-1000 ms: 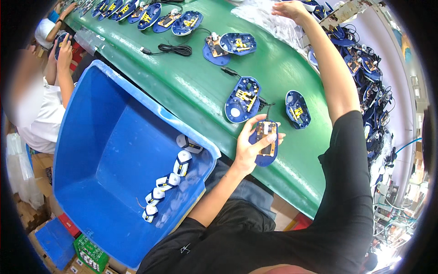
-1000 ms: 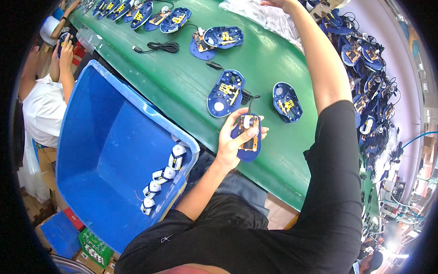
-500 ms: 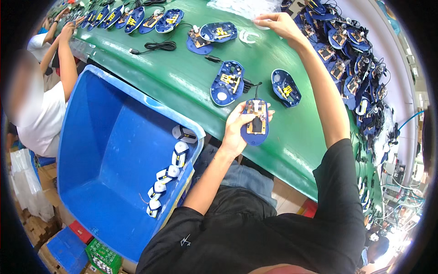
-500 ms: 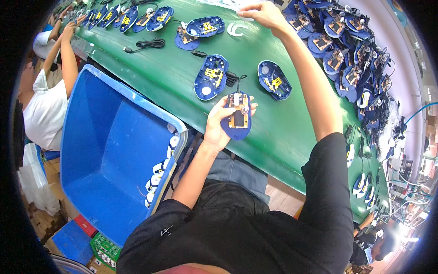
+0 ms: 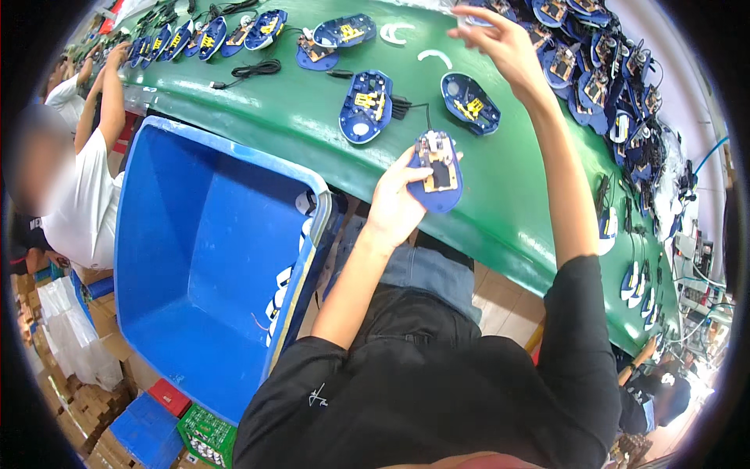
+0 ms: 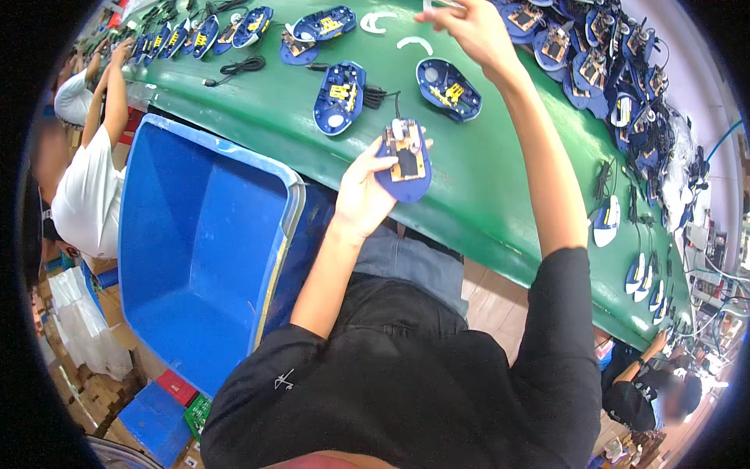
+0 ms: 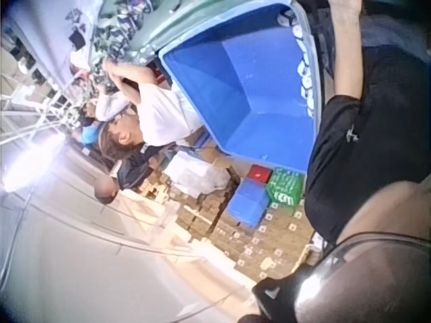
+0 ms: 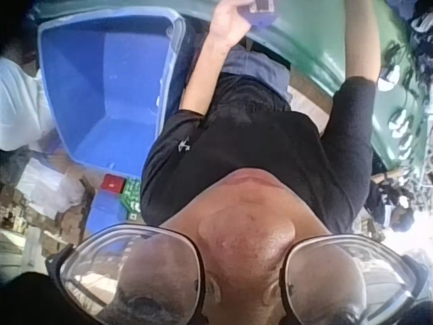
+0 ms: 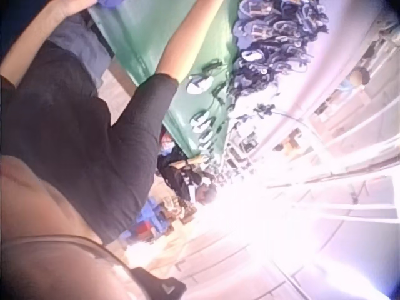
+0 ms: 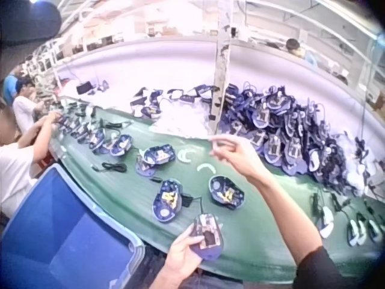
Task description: The recorder is assembling internal components of computer mice on a production line.
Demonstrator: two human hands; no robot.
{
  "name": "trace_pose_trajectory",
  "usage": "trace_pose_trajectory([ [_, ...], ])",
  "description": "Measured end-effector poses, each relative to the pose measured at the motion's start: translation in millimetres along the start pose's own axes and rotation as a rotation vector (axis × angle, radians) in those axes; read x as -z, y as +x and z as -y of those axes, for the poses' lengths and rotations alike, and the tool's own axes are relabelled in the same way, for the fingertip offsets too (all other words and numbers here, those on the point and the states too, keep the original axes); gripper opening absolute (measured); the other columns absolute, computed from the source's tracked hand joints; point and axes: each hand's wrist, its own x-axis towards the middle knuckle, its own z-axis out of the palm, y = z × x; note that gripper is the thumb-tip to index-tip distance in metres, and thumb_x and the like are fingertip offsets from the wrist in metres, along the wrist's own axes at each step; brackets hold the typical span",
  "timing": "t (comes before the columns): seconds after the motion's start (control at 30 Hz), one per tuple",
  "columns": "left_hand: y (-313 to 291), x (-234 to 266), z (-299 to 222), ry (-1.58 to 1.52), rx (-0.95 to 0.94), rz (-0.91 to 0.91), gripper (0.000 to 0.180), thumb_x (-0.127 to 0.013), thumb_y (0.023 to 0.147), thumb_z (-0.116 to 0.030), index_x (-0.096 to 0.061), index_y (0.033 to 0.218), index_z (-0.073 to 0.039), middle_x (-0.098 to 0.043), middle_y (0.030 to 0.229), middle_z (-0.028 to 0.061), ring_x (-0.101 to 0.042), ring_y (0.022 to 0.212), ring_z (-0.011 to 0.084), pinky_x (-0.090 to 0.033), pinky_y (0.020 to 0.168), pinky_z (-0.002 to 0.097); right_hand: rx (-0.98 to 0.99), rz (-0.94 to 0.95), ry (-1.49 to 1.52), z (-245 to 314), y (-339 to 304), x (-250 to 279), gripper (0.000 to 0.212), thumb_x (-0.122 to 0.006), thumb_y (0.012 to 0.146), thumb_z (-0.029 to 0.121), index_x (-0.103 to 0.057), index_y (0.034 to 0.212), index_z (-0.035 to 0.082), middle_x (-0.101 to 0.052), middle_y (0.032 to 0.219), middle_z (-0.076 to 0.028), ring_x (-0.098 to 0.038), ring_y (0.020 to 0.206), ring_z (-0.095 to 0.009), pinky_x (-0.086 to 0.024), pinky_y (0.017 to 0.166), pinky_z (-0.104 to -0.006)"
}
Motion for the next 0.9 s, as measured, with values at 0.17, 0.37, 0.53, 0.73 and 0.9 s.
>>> trace_pose_trajectory([
  [0.17, -3.8, -13.9, 1.9, 0.309, -0.048, -0.090, 0.050, -0.053, 0.098, -0.006, -0.034, 0.145, -0.001, -0.051, 0.136, 0.0154, -0.055, 0.124, 0.0294, -0.047, 0.105, 0.0446, -0.237, -0.184, 0.310, 39.8, -134.2, -22.4, 0.021, -0.072, 0.086, 0.009, -0.068, 0.104, -0.001, -0.073, 0.096, -0.010, -0.069, 0.085, -0.014, -0.054, 0.072, -0.0259],
  [0.37, -3.7, -23.2, 19.0, 0.587, -0.113, -0.128, 0.070, -0.057, 0.098, -0.010, -0.015, 0.154, -0.013, -0.050, 0.137, 0.0158, -0.060, 0.116, 0.0296, -0.058, 0.089, 0.0480, -0.435, -0.421, 0.582, 53.3, -220.7, -65.1, 0.017, -0.074, 0.083, 0.001, -0.067, 0.098, -0.004, -0.073, 0.091, -0.012, -0.069, 0.082, -0.014, -0.055, 0.070, -0.0244],
  [0.53, -7.8, -26.7, 24.3, 0.641, -0.172, -0.112, 0.076, -0.058, 0.097, -0.006, -0.011, 0.156, -0.017, -0.050, 0.136, 0.0166, -0.062, 0.113, 0.0282, -0.059, 0.087, 0.0473, -0.351, -0.513, 0.466, 50.8, -227.9, -64.6, 0.018, -0.075, 0.083, 0.001, -0.067, 0.098, -0.004, -0.072, 0.089, -0.012, -0.069, 0.081, -0.014, -0.056, 0.069, -0.0247],
  [0.73, -9.0, -24.7, 26.7, 0.703, -0.205, -0.142, 0.071, -0.056, 0.097, -0.002, -0.016, 0.154, -0.016, -0.052, 0.133, 0.0164, -0.064, 0.109, 0.0263, -0.061, 0.085, 0.0444, 0.212, -0.576, -0.488, 57.3, -241.4, -82.3, 0.022, -0.079, 0.074, -0.001, -0.072, 0.094, -0.002, -0.071, 0.086, -0.012, -0.069, 0.075, -0.021, -0.056, 0.067, -0.0302],
  [0.9, -11.7, -26.7, 38.2, 0.748, -0.266, -0.072, 0.085, -0.062, 0.089, 0.006, -0.012, 0.155, -0.011, -0.051, 0.133, 0.0155, -0.060, 0.112, 0.0225, -0.055, 0.093, 0.0377, 0.088, -0.519, -0.456, 60.2, -245.0, -111.4, 0.024, -0.078, 0.072, -0.002, -0.071, 0.094, -0.002, -0.068, 0.088, -0.013, -0.067, 0.078, -0.026, -0.056, 0.066, -0.0329],
])
